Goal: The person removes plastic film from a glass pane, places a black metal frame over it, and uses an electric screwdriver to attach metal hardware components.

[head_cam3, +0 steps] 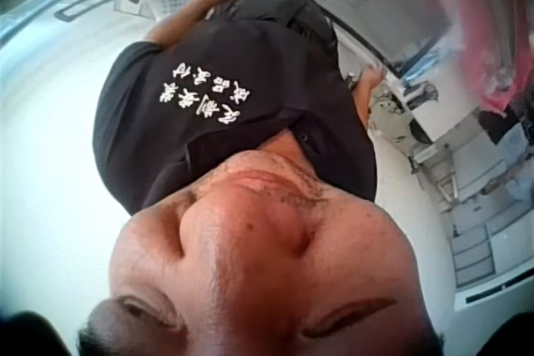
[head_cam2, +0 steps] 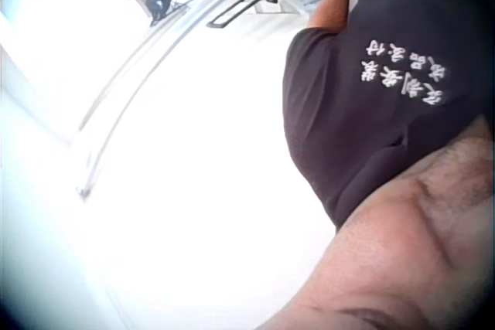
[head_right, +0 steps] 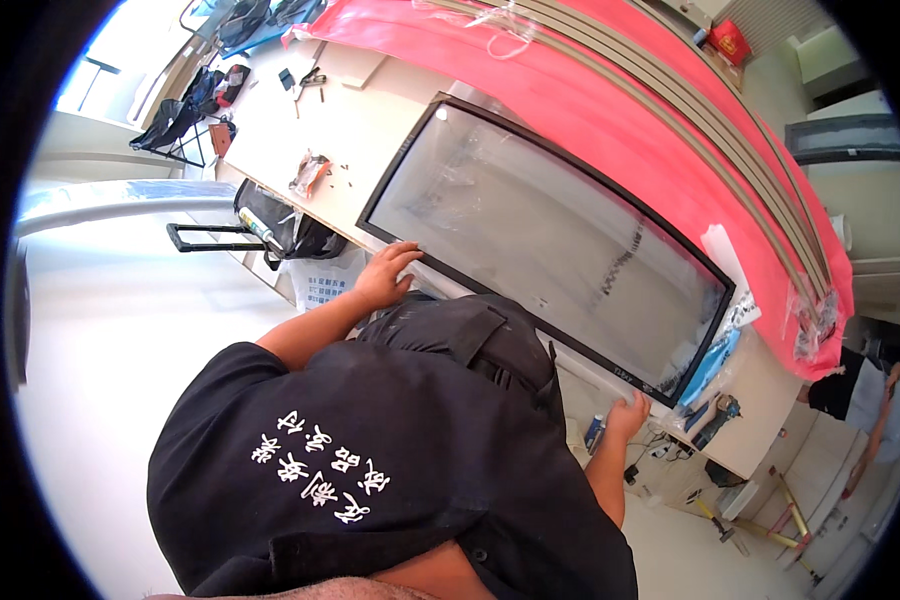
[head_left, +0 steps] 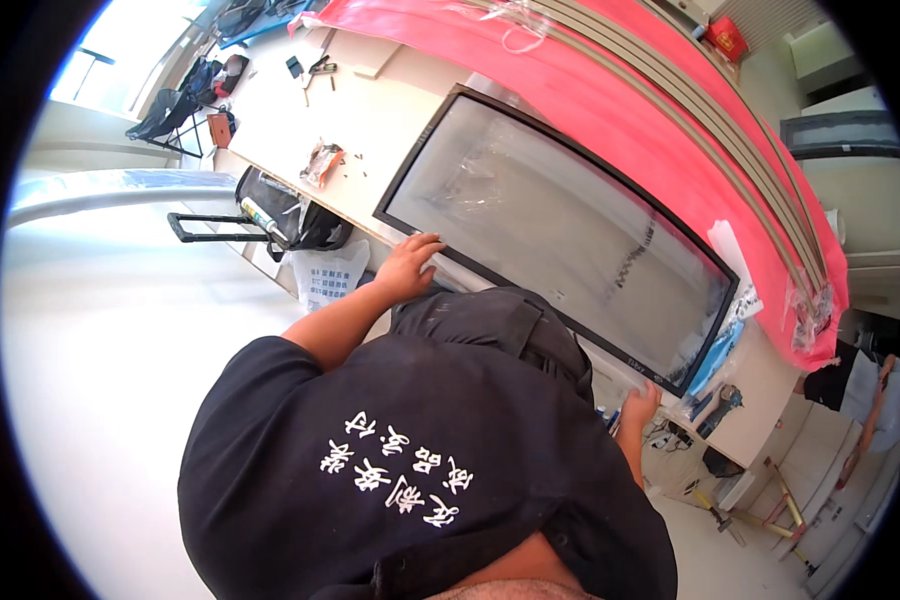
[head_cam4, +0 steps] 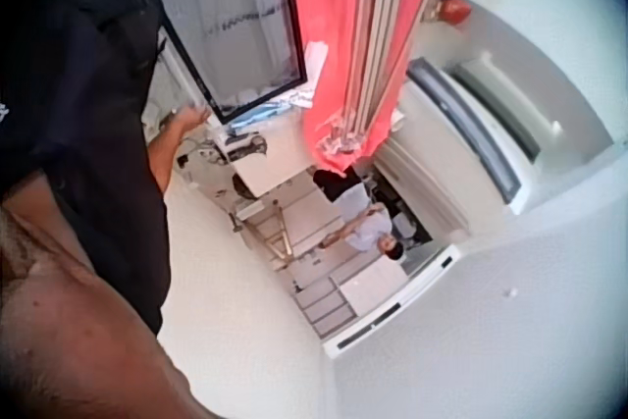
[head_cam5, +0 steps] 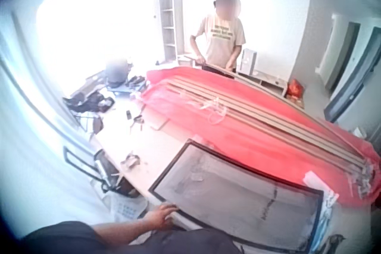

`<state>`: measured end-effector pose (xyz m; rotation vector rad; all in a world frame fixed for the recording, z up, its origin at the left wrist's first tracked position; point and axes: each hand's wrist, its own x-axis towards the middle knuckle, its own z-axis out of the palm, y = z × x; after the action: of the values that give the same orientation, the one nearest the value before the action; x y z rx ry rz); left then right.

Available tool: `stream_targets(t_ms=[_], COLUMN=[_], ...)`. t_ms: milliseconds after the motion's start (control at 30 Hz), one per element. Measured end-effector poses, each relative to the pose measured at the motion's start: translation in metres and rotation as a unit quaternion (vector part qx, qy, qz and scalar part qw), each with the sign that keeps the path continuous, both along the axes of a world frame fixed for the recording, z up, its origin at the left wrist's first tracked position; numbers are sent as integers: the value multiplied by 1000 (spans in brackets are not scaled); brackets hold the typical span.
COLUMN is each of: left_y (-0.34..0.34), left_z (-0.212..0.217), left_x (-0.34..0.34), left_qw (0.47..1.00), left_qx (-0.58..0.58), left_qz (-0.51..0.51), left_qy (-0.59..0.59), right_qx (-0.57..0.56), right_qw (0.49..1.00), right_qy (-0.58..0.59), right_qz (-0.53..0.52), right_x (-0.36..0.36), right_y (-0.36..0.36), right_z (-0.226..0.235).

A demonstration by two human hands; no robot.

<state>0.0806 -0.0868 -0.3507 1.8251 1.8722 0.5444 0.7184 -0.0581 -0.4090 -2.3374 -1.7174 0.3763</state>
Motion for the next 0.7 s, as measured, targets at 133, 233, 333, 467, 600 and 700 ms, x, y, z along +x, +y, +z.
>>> stream_targets(t_ms=[133,233,333,467,600,700], left_y=[-20,-26,-25,3,16,21], left_z=[-18,-50,-89,-98,-108,-107], left_x=[-84,-164,-241,-288,-314,-302], left_qw=[983,942,860,665,547,557], left_qx=[20,53,60,-98,-90,-90], left_qz=[175,325,489,591,585,636], left_qy=[-48,-58,-130,-447,-592,-527], right_qx=[28,44,39,21,-15,-26], right_qw=[999,998,999,999,997,996], right_qy=[-11,3,18,13,70,87], right_qz=[-42,-35,6,29,10,-11], right_x=[-51,-100,-134,-164,-190,-179], right_y=[-16,-32,-50,-67,-83,-99], right_z=[13,11,19,29,57,57])
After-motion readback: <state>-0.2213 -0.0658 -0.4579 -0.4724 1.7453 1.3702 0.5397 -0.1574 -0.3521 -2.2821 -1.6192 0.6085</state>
